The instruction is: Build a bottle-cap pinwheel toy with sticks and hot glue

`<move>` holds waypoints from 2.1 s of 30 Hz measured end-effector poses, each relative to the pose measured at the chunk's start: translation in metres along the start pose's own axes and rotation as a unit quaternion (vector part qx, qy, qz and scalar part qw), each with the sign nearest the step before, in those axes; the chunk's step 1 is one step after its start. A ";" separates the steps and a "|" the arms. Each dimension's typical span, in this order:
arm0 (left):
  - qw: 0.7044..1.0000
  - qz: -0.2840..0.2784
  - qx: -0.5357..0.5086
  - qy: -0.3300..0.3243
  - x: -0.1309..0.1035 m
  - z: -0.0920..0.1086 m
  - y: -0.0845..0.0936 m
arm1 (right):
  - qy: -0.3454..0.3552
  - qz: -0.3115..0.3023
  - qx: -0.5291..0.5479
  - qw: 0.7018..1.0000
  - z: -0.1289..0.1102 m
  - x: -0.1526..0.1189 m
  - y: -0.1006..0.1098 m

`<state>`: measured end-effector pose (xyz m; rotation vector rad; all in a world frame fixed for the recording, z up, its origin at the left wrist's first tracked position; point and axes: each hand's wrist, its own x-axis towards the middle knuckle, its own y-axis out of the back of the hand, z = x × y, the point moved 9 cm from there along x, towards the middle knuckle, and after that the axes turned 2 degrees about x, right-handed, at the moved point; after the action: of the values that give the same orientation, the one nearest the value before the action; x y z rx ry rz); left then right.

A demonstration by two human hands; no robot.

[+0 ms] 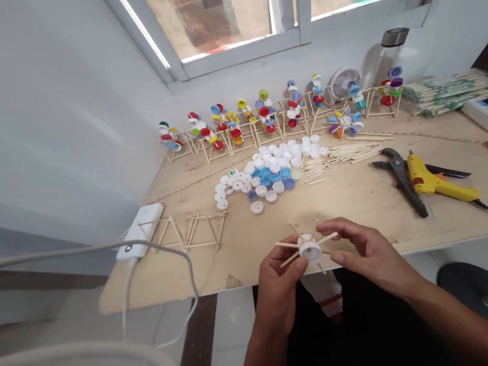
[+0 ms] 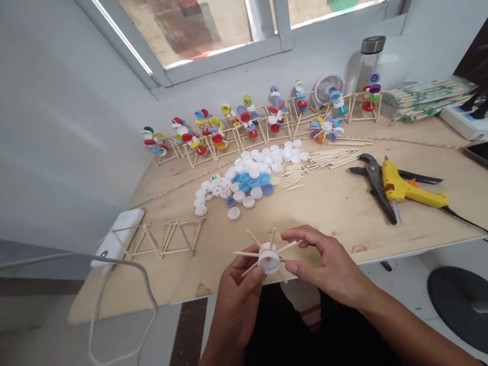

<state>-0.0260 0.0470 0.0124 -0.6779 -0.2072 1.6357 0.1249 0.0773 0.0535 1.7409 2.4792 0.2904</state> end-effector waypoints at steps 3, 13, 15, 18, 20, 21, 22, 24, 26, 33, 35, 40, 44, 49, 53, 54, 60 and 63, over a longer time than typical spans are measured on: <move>0.999 -0.027 0.030 0.007 -0.002 -0.002 -0.005 | -0.009 -0.040 0.043 0.998 0.000 0.002 -0.010; 0.994 -0.033 0.102 -0.011 -0.013 -0.001 -0.012 | -0.072 -0.037 0.094 0.992 0.014 -0.007 -0.020; 0.993 -0.050 0.109 -0.007 -0.013 -0.003 -0.013 | -0.086 -0.029 0.111 0.990 0.018 -0.010 -0.021; 0.992 -0.061 0.115 -0.004 -0.014 -0.006 -0.011 | -0.093 -0.019 0.133 0.987 0.022 -0.014 -0.022; 0.991 -0.062 0.117 -0.002 -0.015 -0.008 -0.010 | -0.096 -0.014 0.145 0.985 0.025 -0.016 -0.022; 0.991 -0.062 0.117 -0.001 -0.016 -0.009 -0.009 | -0.098 -0.013 0.152 0.983 0.026 -0.017 -0.022; 0.991 -0.063 0.116 -0.001 -0.017 -0.010 -0.009 | -0.101 -0.012 0.159 0.982 0.027 -0.018 -0.022; 0.992 -0.063 0.113 0.000 -0.017 -0.011 -0.010 | -0.107 -0.011 0.173 0.979 0.029 -0.019 -0.023; 0.992 -0.064 0.108 0.002 -0.017 -0.012 -0.011 | -0.115 -0.009 0.189 0.975 0.031 -0.019 -0.024; 0.997 -0.050 0.061 0.018 -0.008 -0.014 -0.012 | -0.152 0.024 0.255 0.954 0.037 -0.013 -0.026; 0.997 -0.040 0.058 0.014 -0.006 -0.012 -0.011 | -0.150 0.050 0.260 0.953 0.039 -0.010 -0.022; 0.996 -0.057 0.073 0.003 -0.002 -0.009 -0.017 | -0.154 0.076 0.298 0.939 0.041 -0.004 -0.019; 0.995 -0.056 0.077 -0.006 0.001 -0.007 -0.020 | -0.153 0.076 0.317 0.933 0.038 -0.001 -0.020; 0.995 -0.048 0.087 -0.009 0.003 -0.004 -0.022 | -0.146 0.070 0.327 0.931 0.036 0.001 -0.021; 0.994 -0.051 0.100 -0.017 0.003 -0.002 -0.023 | -0.145 0.076 0.328 0.930 0.037 0.003 -0.019; 0.993 -0.053 0.102 -0.016 0.003 -0.003 -0.023 | -0.144 0.077 0.330 0.930 0.037 0.003 -0.019; 0.995 -0.039 0.089 -0.023 0.006 -0.005 -0.023 | -0.145 0.068 0.330 0.930 0.037 0.005 -0.020; 0.996 -0.027 0.076 -0.035 0.007 0.001 -0.025 | -0.143 0.073 0.317 0.935 0.036 0.007 -0.020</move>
<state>-0.0056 0.0582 0.0235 -0.4958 -0.1485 1.6060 0.1109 0.0807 0.0142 1.9893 2.3711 -0.7895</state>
